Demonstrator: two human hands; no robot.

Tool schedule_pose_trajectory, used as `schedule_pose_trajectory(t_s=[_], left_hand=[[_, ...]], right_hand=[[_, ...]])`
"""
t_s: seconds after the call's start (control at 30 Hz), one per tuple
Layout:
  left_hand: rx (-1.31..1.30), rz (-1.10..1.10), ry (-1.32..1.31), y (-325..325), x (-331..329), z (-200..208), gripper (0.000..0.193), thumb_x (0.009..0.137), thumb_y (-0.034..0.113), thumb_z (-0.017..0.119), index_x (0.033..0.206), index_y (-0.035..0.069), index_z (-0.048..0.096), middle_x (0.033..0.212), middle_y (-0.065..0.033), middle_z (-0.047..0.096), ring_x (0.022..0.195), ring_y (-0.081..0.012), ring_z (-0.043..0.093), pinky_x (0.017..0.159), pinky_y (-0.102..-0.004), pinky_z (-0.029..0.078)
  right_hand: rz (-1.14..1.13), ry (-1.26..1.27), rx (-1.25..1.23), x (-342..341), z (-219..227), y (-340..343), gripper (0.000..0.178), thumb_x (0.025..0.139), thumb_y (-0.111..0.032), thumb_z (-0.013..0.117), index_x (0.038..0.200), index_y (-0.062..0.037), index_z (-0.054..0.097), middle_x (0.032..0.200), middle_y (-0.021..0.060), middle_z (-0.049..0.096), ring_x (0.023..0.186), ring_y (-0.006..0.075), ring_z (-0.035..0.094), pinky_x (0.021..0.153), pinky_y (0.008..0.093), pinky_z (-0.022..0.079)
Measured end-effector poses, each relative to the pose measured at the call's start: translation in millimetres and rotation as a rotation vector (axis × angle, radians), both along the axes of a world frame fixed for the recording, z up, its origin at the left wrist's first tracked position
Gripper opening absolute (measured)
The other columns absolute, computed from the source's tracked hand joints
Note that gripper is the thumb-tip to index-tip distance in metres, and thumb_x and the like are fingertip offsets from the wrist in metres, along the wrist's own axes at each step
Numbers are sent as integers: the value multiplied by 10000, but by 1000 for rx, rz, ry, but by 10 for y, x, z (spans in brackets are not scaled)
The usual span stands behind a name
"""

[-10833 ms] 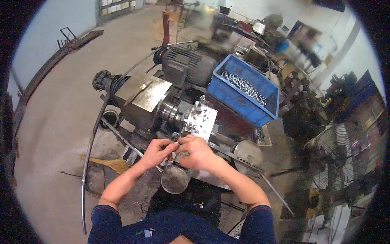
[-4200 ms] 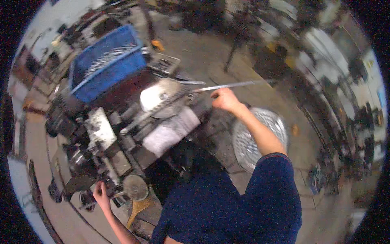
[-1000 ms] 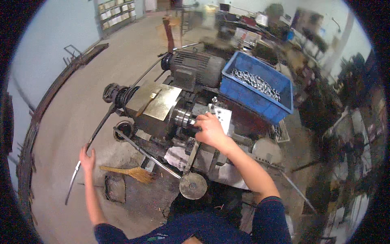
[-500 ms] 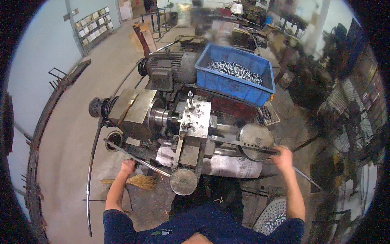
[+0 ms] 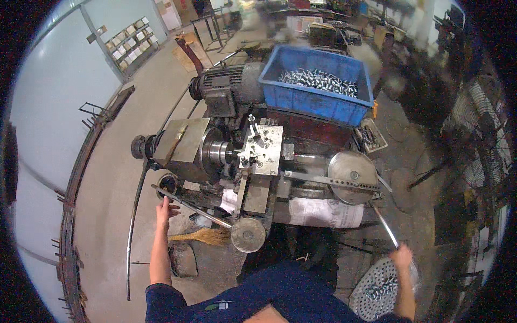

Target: The person operates a metal turning machine, repeatedly inserting small metal parts into the chuck, engaging the machine with a lever, and removing the processed parts. The person places the finished parts into a perforated metal basket on the floor.

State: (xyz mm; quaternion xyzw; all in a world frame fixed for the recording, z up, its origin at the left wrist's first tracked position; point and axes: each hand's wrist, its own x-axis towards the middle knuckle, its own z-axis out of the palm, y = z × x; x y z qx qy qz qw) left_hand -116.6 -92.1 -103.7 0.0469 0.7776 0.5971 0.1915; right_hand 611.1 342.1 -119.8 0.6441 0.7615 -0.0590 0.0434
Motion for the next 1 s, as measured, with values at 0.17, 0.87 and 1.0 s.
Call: schedule_pose_trajectory(t_s=[0.17,0.87,1.0], left_hand=[[52,123,15,493,139,-118,503,857,460,501,879,-42,524,642,-120,572,523,-229,618,431,-306,520],[-342,-74,-160,376,-58,12,520,899,387,420,768,-98,551,630,-149,611,479,-251,613,401,-310,500],[-215,-120,-110,461,14,-67,524,893,429,431,852,-75,568,661,-155,618,492,-235,610,461,-301,506]], right_hand=[[2,722,-327,26,-647,-966,224,572,-86,610,778,-1,584,710,105,567,612,229,538,559,318,426],[59,94,194,-291,195,-441,364,607,-170,627,931,-9,584,742,194,601,720,361,581,639,454,461],[-87,-122,298,82,-127,955,490,544,-155,675,1007,-35,567,906,173,598,839,334,575,743,416,454]])
